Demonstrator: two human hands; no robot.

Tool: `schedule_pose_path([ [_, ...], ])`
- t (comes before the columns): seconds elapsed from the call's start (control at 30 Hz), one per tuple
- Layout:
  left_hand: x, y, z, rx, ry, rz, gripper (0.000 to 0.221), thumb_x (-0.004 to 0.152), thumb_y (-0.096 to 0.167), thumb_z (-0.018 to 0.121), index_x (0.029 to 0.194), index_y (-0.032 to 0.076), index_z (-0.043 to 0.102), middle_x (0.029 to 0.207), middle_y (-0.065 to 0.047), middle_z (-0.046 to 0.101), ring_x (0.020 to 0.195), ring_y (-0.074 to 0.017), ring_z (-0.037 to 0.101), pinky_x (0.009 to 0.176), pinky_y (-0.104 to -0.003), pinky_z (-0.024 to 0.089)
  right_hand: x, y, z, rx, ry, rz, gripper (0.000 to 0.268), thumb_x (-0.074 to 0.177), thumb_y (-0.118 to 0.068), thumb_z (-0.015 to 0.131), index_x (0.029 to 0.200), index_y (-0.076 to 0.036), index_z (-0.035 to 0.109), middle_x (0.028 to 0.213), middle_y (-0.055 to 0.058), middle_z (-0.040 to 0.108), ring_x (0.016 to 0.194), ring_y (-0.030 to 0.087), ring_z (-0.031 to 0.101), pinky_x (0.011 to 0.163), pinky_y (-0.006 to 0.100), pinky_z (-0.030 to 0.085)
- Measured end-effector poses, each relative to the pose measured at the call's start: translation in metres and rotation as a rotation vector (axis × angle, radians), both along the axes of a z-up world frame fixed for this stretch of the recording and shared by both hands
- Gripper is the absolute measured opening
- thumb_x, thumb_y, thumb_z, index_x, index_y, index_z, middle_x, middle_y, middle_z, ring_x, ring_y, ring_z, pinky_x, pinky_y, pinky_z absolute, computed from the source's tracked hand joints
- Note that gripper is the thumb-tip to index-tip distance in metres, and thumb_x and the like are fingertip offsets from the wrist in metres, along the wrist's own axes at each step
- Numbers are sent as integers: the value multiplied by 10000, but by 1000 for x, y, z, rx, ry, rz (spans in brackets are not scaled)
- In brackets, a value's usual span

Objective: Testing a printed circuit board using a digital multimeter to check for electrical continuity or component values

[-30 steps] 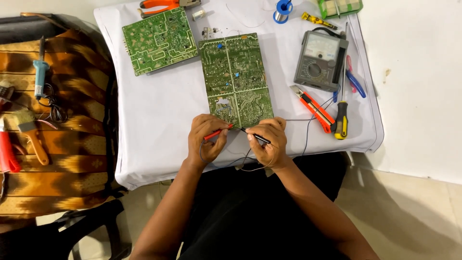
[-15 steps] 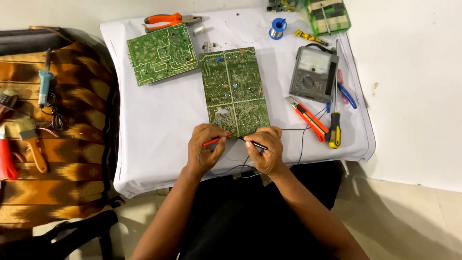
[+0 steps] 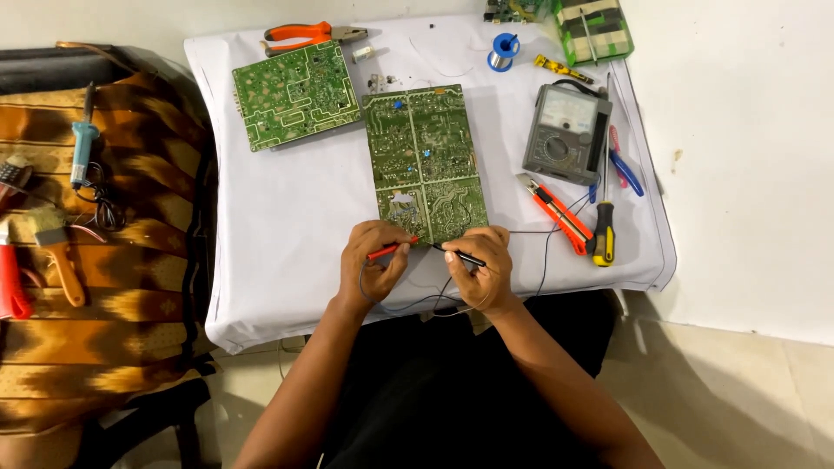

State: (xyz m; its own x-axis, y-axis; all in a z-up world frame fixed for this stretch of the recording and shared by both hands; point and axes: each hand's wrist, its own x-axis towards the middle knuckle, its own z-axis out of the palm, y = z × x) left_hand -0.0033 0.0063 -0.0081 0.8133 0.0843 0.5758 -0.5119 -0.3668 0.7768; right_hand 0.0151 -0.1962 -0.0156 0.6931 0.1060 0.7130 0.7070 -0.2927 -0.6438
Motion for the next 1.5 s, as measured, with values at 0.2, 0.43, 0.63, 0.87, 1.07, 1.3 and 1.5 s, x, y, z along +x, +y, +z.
schedule_pose_path([
  [0.2, 0, 0, -3, -1, 14, -2, 49, 910, 136, 734, 943, 142, 770, 915, -51, 779, 941, -308, 687, 920, -422, 537, 0, -1, 3, -8, 18, 11, 89, 931, -207, 720, 916, -140, 777, 844, -26, 764, 787, 200, 668, 889, 319, 389],
  [0.43, -1, 1, 0, -11, 36, -8, 42, 913, 149, 738, 940, 149, 770, 916, -43, 781, 948, -299, 686, 931, -412, 534, -1, -1, 5, -4, 10, 3, 88, 938, -202, 725, 913, -135, 777, 843, -26, 769, 780, 205, 666, 887, 317, 389],
  [0.63, 0, 5, 3, -78, 40, -58, 67, 911, 157, 746, 951, 118, 784, 931, -76, 779, 968, -319, 680, 944, -428, 533, 0, 0, 9, 5, -14, -3, 94, 949, -198, 726, 944, -126, 786, 866, -21, 774, 783, 208, 677, 872, 328, 386],
  [0.87, -4, 6, 2, -98, 52, -95, 56, 895, 146, 755, 927, 105, 778, 933, -87, 785, 974, -338, 680, 953, -453, 526, -2, -1, 1, -13, -2, 2, 102, 944, -196, 740, 972, -118, 800, 871, -9, 779, 786, 209, 684, 886, 333, 393],
  [1.07, -1, 7, 3, -115, 66, -111, 50, 892, 145, 761, 926, 116, 783, 941, -54, 789, 993, -294, 675, 976, -415, 513, 2, 2, 6, 8, -17, 4, 94, 933, -172, 745, 955, -102, 804, 873, -5, 789, 763, 209, 688, 836, 315, 421],
  [1.3, -3, 8, 5, -51, 64, -104, 47, 891, 144, 760, 926, 119, 778, 939, -62, 783, 991, -312, 672, 966, -431, 520, -1, 1, 7, -4, -6, -6, 107, 938, -190, 739, 960, -109, 806, 856, -1, 783, 763, 214, 694, 851, 331, 417],
  [1.5, -4, 5, 1, -67, 87, -84, 56, 884, 158, 762, 932, 143, 786, 940, -42, 780, 990, -291, 656, 981, -415, 506, 0, 1, 6, -23, 13, -8, 102, 950, -203, 728, 963, -133, 802, 869, -17, 777, 780, 208, 679, 881, 329, 390],
])
